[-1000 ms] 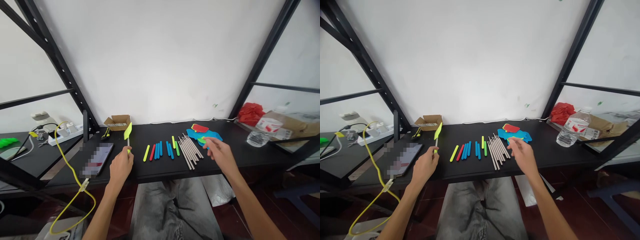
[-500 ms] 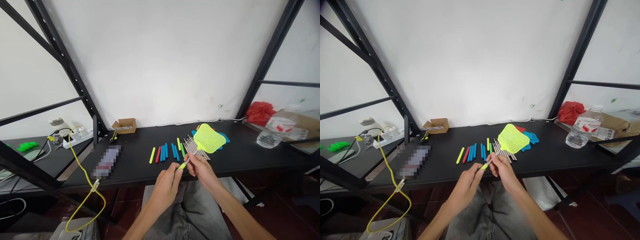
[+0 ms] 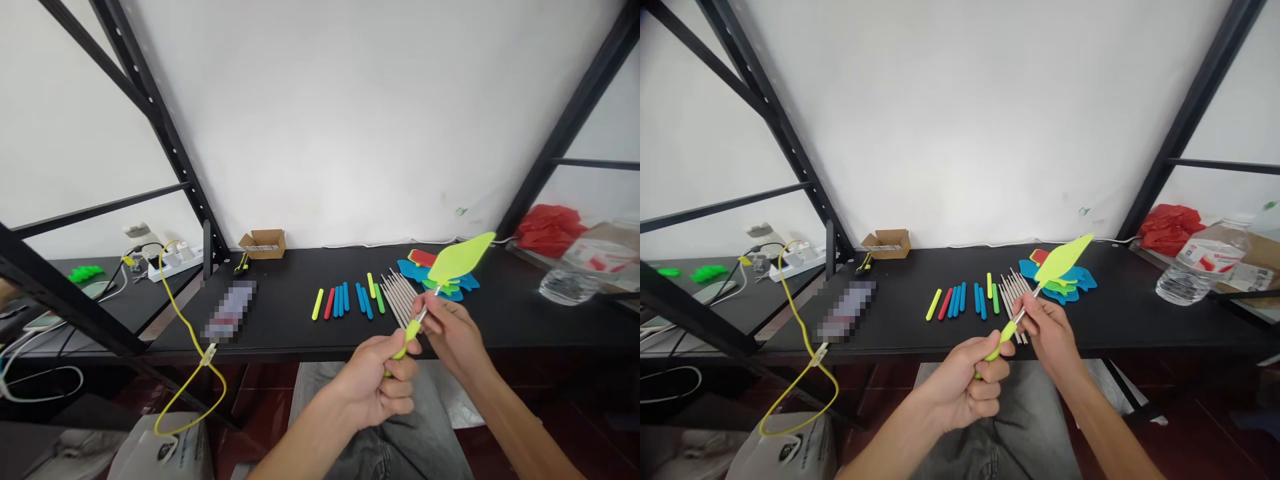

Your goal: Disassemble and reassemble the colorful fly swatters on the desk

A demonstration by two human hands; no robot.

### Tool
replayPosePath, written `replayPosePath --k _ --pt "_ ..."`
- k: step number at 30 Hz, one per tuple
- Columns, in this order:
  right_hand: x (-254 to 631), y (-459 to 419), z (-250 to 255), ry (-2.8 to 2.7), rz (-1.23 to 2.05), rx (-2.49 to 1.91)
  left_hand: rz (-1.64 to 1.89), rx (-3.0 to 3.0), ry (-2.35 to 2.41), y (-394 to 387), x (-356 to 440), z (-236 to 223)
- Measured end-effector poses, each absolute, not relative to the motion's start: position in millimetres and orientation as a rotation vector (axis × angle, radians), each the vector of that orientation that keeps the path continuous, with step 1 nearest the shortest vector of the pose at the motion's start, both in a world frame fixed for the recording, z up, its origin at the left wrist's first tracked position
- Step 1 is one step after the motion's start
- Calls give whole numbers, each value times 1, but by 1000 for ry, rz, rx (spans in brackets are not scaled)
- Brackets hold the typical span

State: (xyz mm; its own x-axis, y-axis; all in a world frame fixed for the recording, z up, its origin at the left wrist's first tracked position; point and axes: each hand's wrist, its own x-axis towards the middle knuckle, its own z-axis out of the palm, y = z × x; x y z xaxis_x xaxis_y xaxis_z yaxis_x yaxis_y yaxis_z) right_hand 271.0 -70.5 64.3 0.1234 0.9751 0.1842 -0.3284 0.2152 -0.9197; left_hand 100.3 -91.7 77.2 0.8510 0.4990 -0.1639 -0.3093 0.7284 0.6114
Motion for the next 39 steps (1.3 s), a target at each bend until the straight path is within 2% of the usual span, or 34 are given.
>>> replayPosePath --k 7,12,15,18,20,24,27,32,36,39 --pt "287 -80 70 -948 1081 -844 506 710 336 -117 123 80" --pt "282 -71 62 -983 1079 -918 859 1644 993 -118 126 68" --pt "274 -62 53 -968 1083 -938 716 2014 1368 -109 132 66" --pt "283 -50 47 -936 1087 -967 575 2118 1522 -111 140 59" --pt "309 -42 47 -861 999 -1015 525 2146 1508 -121 137 49" --pt "381 -32 55 -595 570 -1043 426 2173 1269 -129 106 33" --pt "397 -34 60 -721 661 -939 580 2104 1523 -92 73 38" --pt "356 -33 55 -819 911 -895 682 2151 1892 -18 39 54" --pt "345 -28 48 -853 970 -938 592 2256 1959 -15 29 52" --pt "343 -31 48 -977 984 -1021 724 2267 1926 -24 28 52"
